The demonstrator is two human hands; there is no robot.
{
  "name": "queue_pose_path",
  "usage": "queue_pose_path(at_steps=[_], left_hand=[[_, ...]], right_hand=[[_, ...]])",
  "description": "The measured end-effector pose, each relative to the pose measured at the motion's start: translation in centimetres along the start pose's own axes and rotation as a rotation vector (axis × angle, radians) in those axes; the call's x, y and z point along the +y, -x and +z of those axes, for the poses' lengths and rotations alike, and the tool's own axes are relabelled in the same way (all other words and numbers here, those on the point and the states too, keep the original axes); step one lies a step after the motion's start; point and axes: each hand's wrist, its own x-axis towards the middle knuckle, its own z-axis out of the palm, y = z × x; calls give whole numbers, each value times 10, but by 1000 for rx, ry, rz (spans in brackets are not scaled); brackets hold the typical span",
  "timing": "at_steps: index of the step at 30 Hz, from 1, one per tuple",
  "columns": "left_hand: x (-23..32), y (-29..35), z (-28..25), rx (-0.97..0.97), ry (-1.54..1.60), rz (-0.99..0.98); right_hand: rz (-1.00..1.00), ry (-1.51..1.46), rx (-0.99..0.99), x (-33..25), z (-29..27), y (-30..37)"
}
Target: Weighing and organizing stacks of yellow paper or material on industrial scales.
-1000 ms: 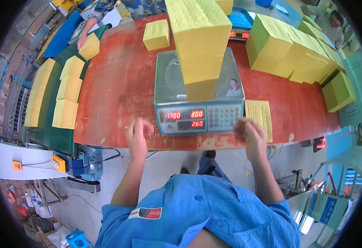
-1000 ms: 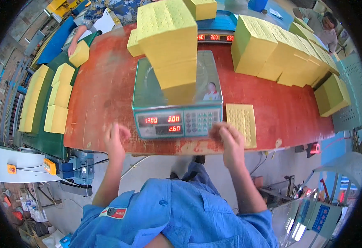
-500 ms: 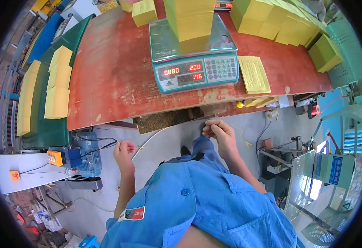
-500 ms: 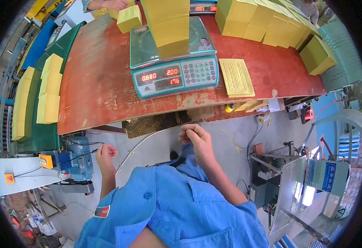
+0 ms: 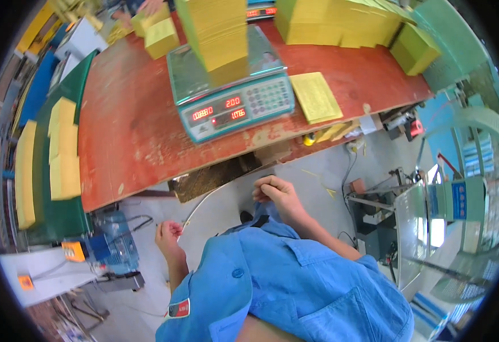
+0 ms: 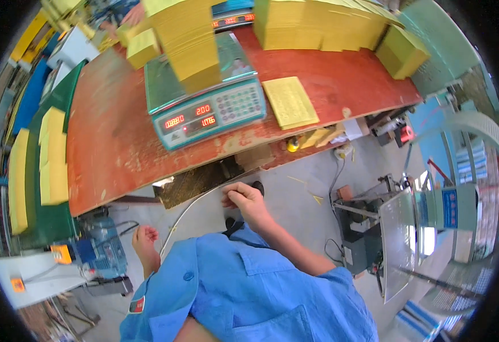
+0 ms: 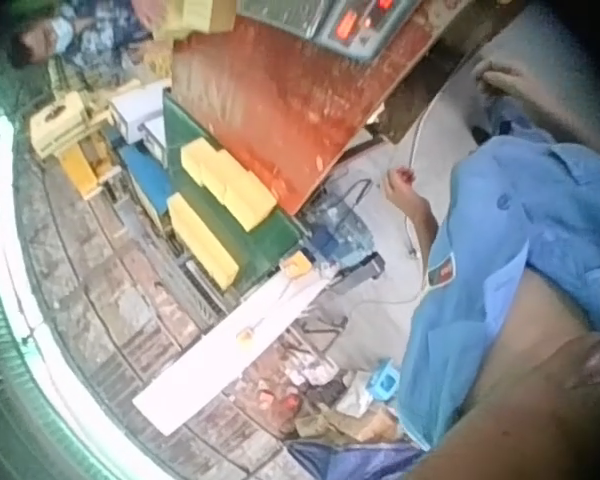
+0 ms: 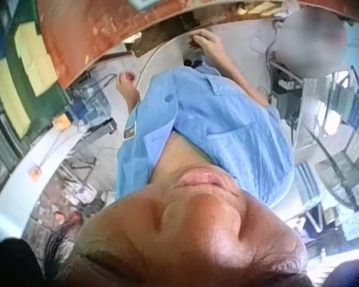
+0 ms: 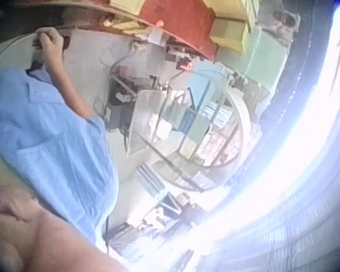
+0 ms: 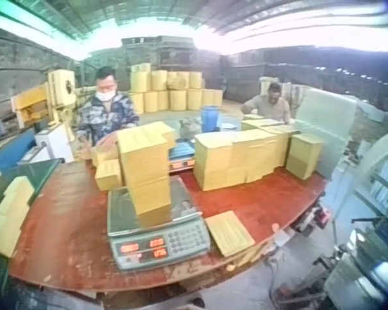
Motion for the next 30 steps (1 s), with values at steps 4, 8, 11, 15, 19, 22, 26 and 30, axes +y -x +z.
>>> queue_pose_path(at_steps=[4, 8, 11, 15, 19, 22, 26, 30], left_hand=[[14, 0, 31, -76, -78, 33], [35, 16, 92, -246, -199, 158], [51, 35, 163, -500, -293, 242], [71, 61, 285, -761, -461, 753], [77, 76, 406, -834, -566, 1248], [77, 72, 459, -783, -744, 1388], [70, 66, 475, -827, -994, 1330], [66, 62, 475, -817, -1004, 1409]], right_hand=[[-38, -20, -47, -2, -9, -3], [59, -1, -25, -6, -22, -9], [8, -29, -42, -20, -50, -13], [-52, 17, 55, -46, -112, -12], [-22, -1, 187, -66, -183, -1], [-30, -42, 270, -78, -225, 1], [-47, -45, 290, -86, -258, 5], [-68, -66, 263, -93, -271, -2]])
